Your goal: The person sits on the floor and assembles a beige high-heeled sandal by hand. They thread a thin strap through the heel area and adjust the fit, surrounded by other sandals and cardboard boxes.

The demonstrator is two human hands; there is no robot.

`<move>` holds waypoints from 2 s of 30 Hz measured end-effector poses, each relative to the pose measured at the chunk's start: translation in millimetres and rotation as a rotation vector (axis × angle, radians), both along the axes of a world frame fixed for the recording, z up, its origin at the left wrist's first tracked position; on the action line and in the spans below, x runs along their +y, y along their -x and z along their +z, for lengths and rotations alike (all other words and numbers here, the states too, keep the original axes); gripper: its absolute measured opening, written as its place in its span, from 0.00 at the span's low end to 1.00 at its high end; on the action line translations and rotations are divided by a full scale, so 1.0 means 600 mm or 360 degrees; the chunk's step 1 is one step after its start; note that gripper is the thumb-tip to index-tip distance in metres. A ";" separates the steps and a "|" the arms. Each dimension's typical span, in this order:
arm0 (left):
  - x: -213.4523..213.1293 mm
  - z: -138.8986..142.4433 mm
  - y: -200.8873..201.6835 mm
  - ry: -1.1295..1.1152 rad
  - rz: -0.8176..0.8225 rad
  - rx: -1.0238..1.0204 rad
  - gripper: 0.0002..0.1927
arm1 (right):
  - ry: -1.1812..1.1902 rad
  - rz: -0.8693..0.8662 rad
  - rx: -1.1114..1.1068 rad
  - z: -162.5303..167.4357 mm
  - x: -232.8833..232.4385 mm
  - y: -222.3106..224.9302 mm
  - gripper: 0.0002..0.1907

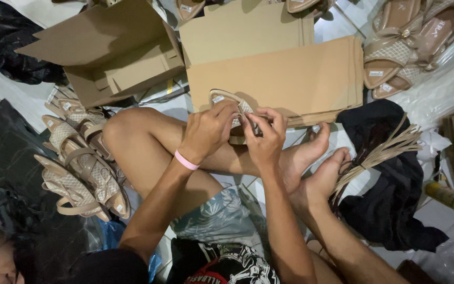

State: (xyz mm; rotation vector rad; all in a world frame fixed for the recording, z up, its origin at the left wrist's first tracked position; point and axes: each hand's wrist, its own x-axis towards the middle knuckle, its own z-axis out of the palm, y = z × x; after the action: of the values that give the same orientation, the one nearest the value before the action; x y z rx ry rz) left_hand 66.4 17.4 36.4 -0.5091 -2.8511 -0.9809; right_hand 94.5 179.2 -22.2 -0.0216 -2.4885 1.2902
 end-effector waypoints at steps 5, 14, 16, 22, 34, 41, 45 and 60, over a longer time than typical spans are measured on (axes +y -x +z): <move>0.002 0.001 0.001 -0.0033 0.0022 -0.0006 0.06 | -0.0035 -0.0004 0.0036 0.007 -0.002 0.001 0.10; 0.003 0.003 0.000 -0.0055 0.0039 -0.0030 0.06 | 0.0044 -0.0027 -0.0004 -0.003 -0.004 -0.003 0.10; -0.003 0.006 0.003 -0.0091 0.0015 -0.0069 0.08 | 0.0083 -0.0022 -0.0046 -0.010 -0.001 -0.002 0.11; -0.033 0.011 0.003 -0.0471 -0.0127 -0.0350 0.31 | 0.0385 0.0143 -0.0227 -0.021 0.044 -0.020 0.34; -0.019 -0.030 -0.027 -0.0607 -0.0063 -0.0141 0.32 | 0.0431 0.0423 -0.0471 -0.003 0.059 -0.040 0.41; -0.013 -0.011 -0.041 -0.0695 0.0073 -0.0164 0.30 | 0.0429 0.0267 -0.0493 0.008 0.051 -0.042 0.26; -0.015 0.002 -0.054 -0.0753 0.0251 0.0112 0.28 | 0.0413 0.0085 -0.0301 0.031 0.041 -0.047 0.22; -0.030 0.067 -0.093 -0.1520 0.0534 0.0294 0.46 | 0.0904 -0.0005 -0.0109 0.095 -0.007 -0.059 0.24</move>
State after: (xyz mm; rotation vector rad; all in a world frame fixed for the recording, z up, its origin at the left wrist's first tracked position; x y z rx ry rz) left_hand 122.2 -0.6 76.6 -0.0125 -1.8762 -1.8636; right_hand 129.8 174.7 34.7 -0.2068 -2.0860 1.9748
